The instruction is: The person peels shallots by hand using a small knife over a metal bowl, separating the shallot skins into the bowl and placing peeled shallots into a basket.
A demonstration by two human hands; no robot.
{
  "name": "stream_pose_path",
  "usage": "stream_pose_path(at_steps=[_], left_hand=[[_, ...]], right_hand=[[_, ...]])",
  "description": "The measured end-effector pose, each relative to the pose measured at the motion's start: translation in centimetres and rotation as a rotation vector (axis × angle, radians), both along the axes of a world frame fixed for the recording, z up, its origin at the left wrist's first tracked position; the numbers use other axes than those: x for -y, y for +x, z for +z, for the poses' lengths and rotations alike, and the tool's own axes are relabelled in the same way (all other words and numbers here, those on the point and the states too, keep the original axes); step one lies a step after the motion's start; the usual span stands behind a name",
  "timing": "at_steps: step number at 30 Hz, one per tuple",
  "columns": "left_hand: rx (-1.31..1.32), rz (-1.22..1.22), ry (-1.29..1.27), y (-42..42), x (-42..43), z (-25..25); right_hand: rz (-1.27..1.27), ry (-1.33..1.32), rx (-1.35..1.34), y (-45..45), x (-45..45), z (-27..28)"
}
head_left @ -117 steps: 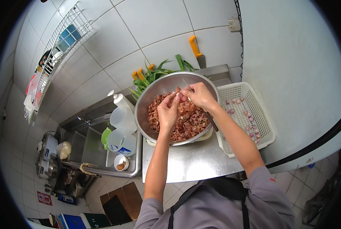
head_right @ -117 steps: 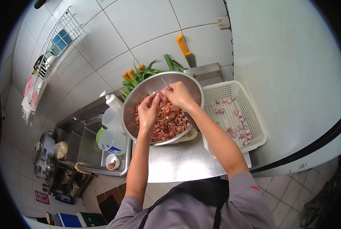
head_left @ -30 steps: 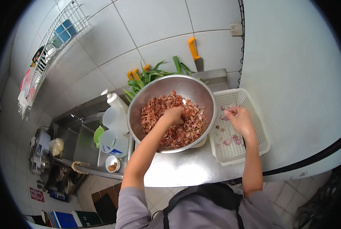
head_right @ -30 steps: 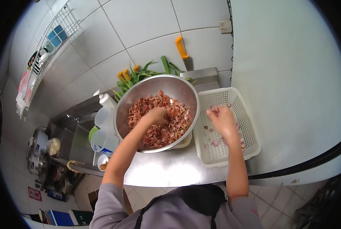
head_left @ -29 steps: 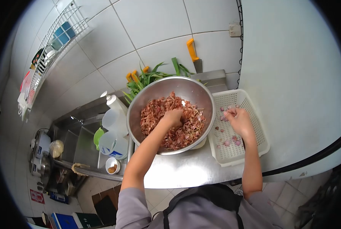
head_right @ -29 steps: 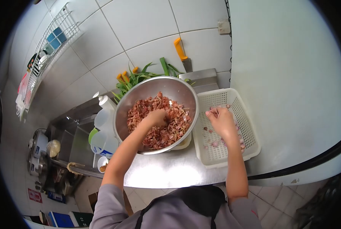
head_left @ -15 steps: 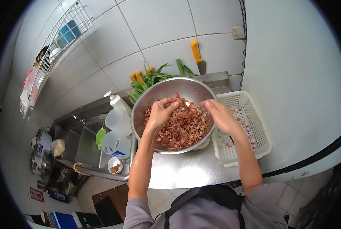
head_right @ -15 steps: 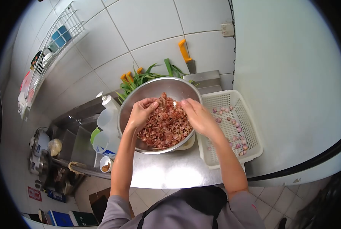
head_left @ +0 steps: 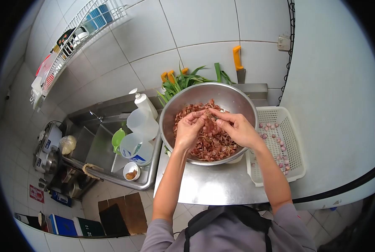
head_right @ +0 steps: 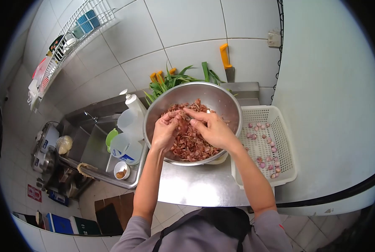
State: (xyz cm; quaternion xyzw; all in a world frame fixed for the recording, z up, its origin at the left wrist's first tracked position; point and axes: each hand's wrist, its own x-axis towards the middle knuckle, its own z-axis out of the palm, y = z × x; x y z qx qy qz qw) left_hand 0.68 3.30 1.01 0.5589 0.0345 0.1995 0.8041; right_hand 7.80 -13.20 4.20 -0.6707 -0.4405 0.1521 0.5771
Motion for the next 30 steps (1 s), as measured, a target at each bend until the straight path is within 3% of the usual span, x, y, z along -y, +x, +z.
stream_pose_path(at_steps=[4,10,13,16,19,22,28,30], left_hand=[[0.045,0.054,0.045,-0.3,1.2,0.7],[0.075,0.173,0.145,-0.1,1.6,0.1],[0.083,0.203,0.159,0.0,2.1,0.4],[0.135,0.273,0.189,0.2,2.5,-0.2],[0.139,0.308,0.218,0.4,2.5,-0.3],[0.106,0.338,0.264,0.5,2.4,-1.0],[0.158,0.258,0.048,1.5,2.0,-1.6],[0.185,0.183,-0.070,1.4,1.9,-1.7]], right_hand=[[0.015,0.104,-0.007,0.2,-0.4,-1.0],[-0.018,0.057,-0.001,-0.2,-0.1,-0.6],[-0.104,0.224,0.193,-0.5,-0.7,-1.1],[-0.203,0.228,0.291,-0.6,-1.2,-1.2],[-0.102,0.328,0.085,-0.3,-1.6,-1.8],[0.072,0.189,-0.655,-0.4,-0.8,-1.2],[0.165,0.343,-0.973,-0.5,-1.5,-1.2],[0.159,0.325,-0.966,-0.6,-1.6,-1.2]])
